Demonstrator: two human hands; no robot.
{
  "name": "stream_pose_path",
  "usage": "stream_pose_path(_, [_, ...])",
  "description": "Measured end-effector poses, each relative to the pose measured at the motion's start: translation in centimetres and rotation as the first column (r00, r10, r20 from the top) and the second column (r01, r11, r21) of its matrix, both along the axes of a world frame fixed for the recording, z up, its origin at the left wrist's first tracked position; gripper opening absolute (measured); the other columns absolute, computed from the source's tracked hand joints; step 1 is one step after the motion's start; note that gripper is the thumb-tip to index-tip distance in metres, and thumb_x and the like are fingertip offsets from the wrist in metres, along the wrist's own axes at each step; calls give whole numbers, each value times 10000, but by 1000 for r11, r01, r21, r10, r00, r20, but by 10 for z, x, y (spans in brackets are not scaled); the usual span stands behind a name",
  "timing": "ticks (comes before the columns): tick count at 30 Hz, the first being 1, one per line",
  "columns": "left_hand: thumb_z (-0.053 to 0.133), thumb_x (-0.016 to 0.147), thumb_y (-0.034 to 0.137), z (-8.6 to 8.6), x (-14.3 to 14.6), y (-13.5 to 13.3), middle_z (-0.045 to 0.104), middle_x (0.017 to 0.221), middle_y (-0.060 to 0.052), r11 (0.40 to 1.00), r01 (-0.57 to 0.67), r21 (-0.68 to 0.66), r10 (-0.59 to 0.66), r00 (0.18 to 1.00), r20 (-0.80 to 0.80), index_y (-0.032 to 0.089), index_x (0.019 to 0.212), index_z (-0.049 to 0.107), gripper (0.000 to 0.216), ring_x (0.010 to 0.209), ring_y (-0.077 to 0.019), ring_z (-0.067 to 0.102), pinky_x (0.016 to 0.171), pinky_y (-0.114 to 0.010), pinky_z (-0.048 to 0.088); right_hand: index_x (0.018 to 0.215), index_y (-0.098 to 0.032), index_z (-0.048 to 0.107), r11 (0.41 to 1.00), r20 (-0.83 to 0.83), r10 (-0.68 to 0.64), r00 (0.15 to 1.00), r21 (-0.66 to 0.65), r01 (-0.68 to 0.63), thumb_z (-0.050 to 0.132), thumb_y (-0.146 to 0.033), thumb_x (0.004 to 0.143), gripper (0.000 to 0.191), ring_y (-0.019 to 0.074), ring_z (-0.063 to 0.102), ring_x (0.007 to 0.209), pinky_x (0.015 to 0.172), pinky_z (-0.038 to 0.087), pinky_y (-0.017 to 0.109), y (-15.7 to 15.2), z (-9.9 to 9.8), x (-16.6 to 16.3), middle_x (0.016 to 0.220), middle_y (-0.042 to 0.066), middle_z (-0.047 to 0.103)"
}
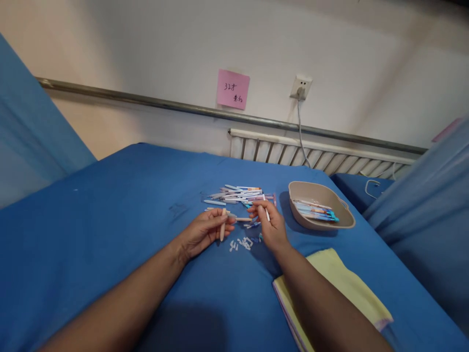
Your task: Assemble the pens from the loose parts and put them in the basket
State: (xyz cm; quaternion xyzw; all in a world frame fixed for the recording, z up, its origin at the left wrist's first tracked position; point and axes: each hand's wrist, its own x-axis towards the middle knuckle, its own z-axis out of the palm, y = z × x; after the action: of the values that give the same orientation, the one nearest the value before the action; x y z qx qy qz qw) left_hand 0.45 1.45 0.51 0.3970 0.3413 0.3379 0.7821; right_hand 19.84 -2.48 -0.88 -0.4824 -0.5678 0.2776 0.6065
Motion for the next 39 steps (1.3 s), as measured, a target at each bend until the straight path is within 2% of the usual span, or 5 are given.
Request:
stream_pose_path(5, [741, 702, 230, 0, -6, 9, 685, 865, -59, 995, -81, 66, 85, 995, -59, 148, 852, 554, 254, 720, -141, 671, 619, -209, 543, 955, -228, 566, 989, 321, -48, 946, -114, 89, 449, -313, 876, 165, 153, 622, 710, 631, 449, 249, 5, -2, 31, 846, 0, 676])
stream_pose_path(10, [726, 696, 347, 0, -5, 12, 656, 762, -15, 954, -139, 267, 202, 953, -226, 149, 822, 587, 273, 571, -88, 594, 529, -191, 488, 929, -223, 574, 936, 732, -64, 678, -191, 295, 501, -231, 836, 119, 158, 609, 692, 608, 374, 231, 7, 3, 53, 789, 5, 672])
stream_pose_path(15, [644, 710, 480, -4, -4, 15, 591, 621, 9, 838, -52, 543, 334, 835, -436, 145, 800, 625, 347, 467, -83, 470, 440, -197, 380, 963, -209, 571, 893, 853, 24, 521, -252, 372, 479, -214, 854, 143, 162, 613, 733, 613, 338, 231, 7, 6, 53, 843, 36, 689])
stream_pose_path(28, [542, 764, 420, -7, -3, 5, 670, 796, -8, 595, 385, 706, 371, 648, -666, 190, 840, 659, 269, 735, -173, 585, 661, -255, 422, 935, -244, 542, 915, 741, 108, 663, -335, 226, 505, -187, 839, 118, 124, 623, 687, 603, 358, 200, 9, -3, 49, 799, -21, 695])
stream_pose_path(39, [518, 791, 358, -7, -1, 0, 660, 821, -16, 512, 562, 649, 304, 588, -749, 214, 907, 643, 223, 755, -188, 578, 677, -255, 390, 980, -218, 568, 906, 823, 11, 567, -248, 342, 463, -185, 863, 161, 166, 623, 748, 608, 347, 231, 8, 7, 51, 860, 37, 692])
